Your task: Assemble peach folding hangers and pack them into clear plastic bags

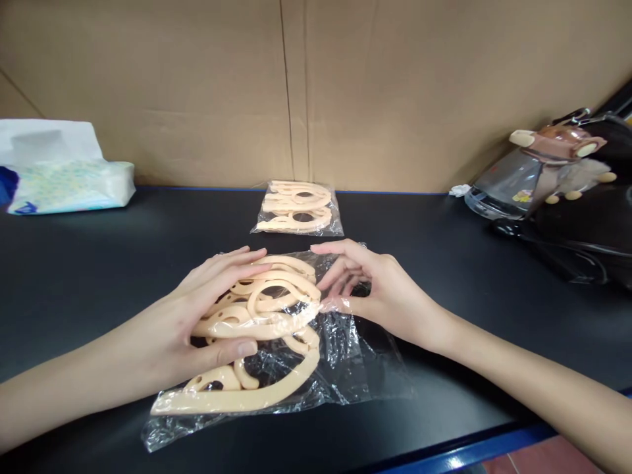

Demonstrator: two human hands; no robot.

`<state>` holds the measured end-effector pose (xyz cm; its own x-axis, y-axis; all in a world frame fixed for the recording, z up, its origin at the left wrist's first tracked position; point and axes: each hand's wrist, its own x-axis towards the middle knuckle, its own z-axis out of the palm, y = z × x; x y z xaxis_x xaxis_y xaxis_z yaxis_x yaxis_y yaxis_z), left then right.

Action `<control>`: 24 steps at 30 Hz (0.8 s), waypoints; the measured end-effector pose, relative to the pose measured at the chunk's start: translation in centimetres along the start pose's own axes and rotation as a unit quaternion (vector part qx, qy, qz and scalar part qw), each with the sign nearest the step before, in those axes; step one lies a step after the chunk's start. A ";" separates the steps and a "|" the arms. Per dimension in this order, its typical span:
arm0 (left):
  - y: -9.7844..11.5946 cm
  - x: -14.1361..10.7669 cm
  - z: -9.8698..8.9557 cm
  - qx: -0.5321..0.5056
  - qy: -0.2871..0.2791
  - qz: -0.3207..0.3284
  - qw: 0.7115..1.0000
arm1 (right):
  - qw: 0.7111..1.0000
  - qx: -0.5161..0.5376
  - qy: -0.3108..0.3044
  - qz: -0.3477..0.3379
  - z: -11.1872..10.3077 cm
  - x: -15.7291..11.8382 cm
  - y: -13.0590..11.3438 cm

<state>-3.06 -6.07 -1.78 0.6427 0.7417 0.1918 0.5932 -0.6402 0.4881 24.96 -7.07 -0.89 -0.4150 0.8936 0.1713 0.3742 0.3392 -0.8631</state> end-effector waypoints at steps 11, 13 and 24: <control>2.9 -0.4 -0.4 0.115 -0.038 0.110 0.987 | 0.945 -0.309 0.074 0.075 -5.2 -0.2 0.7; 3.5 -0.3 -0.2 0.122 -0.063 0.146 0.980 | 0.946 -0.302 0.052 0.108 -5.3 -0.1 1.2; 5.6 -0.1 1.3 0.157 -0.055 0.180 0.970 | 0.995 -0.010 0.052 0.081 -3.7 1.0 0.1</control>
<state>0.81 -9.97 -0.16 0.8728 0.4448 0.2009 0.4285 -0.8954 0.1210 27.64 -5.05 0.90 -0.2601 0.9623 0.0800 0.4460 0.1932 -0.8739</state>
